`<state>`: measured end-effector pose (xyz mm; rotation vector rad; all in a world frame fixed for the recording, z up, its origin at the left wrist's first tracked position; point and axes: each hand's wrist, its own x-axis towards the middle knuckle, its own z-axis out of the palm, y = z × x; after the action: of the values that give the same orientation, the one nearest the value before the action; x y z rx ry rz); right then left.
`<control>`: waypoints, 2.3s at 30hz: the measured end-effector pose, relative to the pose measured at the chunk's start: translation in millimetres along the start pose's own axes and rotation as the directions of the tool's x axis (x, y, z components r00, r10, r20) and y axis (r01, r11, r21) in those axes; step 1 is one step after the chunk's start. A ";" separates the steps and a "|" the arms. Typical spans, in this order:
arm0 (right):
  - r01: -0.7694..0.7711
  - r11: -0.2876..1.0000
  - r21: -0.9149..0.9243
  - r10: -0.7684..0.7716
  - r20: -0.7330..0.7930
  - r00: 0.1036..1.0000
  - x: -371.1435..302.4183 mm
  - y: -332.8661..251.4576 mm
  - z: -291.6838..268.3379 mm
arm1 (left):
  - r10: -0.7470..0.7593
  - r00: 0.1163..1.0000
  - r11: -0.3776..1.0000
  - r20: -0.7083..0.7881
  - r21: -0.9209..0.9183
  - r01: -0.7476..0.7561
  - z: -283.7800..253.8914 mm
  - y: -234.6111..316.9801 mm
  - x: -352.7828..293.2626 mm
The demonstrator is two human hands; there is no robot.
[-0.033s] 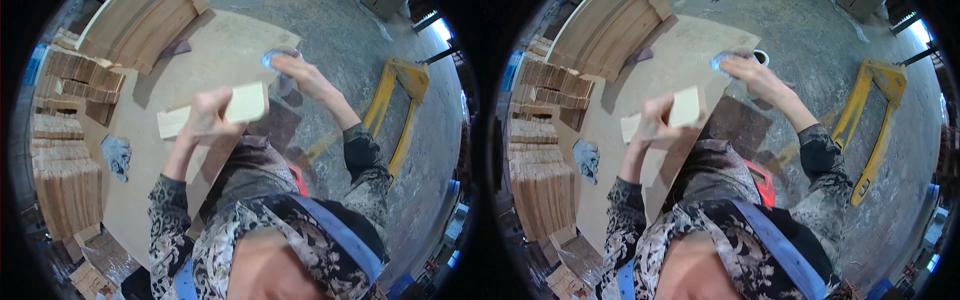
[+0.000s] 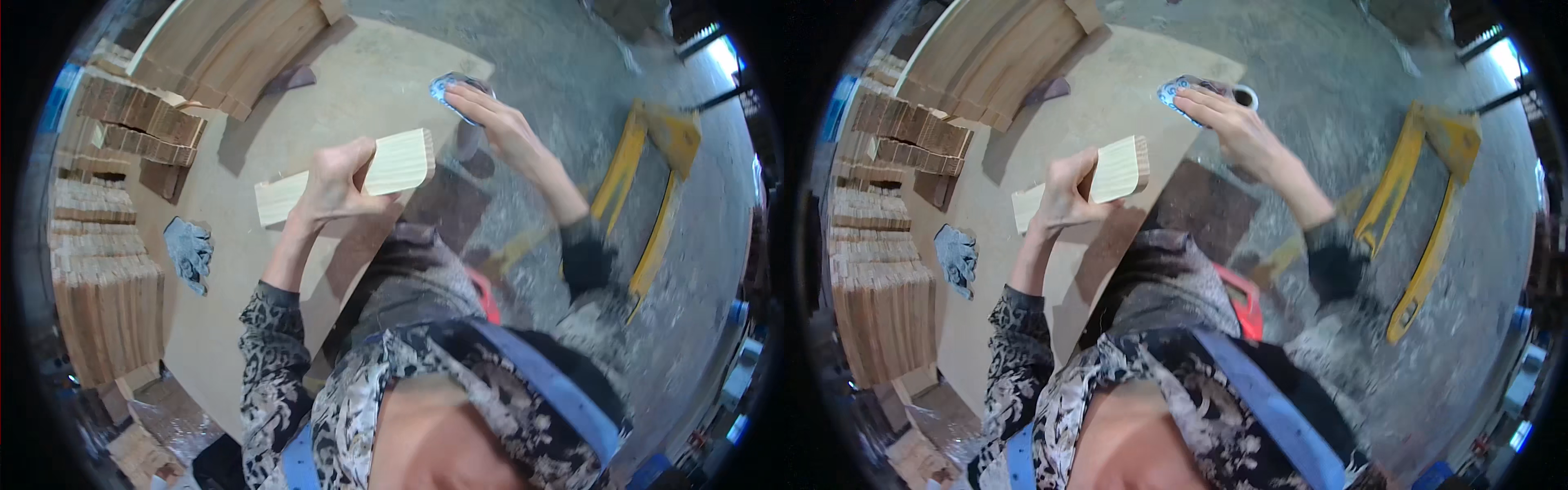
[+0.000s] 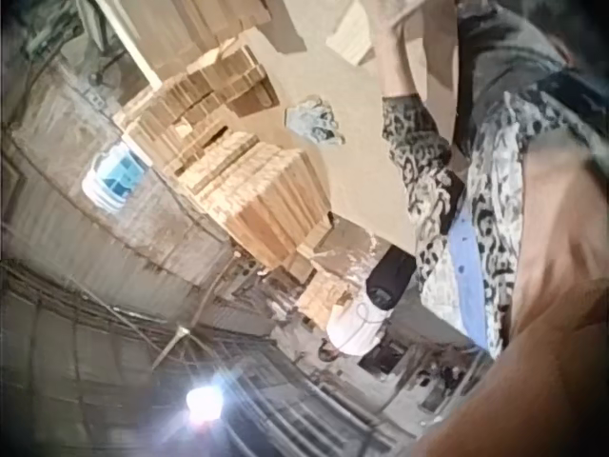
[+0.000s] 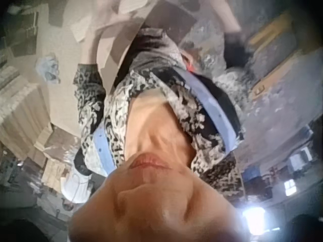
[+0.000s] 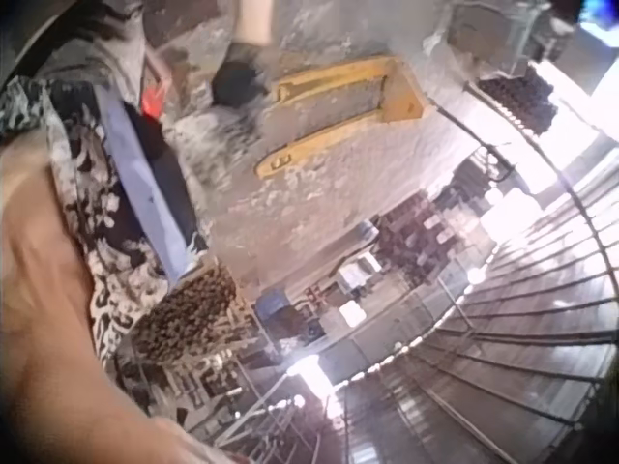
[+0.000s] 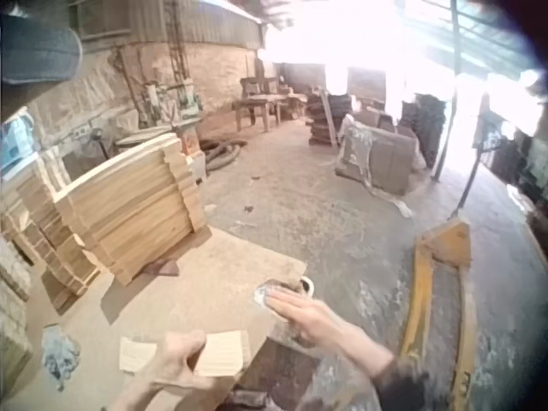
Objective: Manually sanding a curved wooden component with a piece of sandpaper at a workbench.
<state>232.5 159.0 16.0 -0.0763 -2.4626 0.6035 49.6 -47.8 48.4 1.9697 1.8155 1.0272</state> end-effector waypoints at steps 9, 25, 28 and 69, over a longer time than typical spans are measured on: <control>-0.002 0.995 0.097 0.012 -0.109 0.994 4.1 -4.6 21.2 | 0.009 1.000 0.998 -0.005 -0.055 -0.010 -15.7 5.8 2.2; -0.086 0.592 0.802 0.516 -0.295 0.804 15.9 -124.5 12.0 | -0.252 0.956 0.954 -0.152 -0.202 0.220 -41.2 18.0 0.9; 0.089 0.769 0.633 0.223 -0.395 0.891 40.9 -110.5 31.8 | -0.208 0.974 0.963 -0.091 -0.193 0.188 -31.0 15.2 9.8; -0.102 0.989 0.104 0.104 -0.017 0.994 -38.0 -172.3 179.8 | -0.616 0.786 0.781 -0.040 -0.162 0.604 -7.5 -86.1 -119.6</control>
<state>176.2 -74.9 -58.4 -0.1688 -2.4123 0.7693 -15.9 -148.0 -37.9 1.1161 2.1438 0.9882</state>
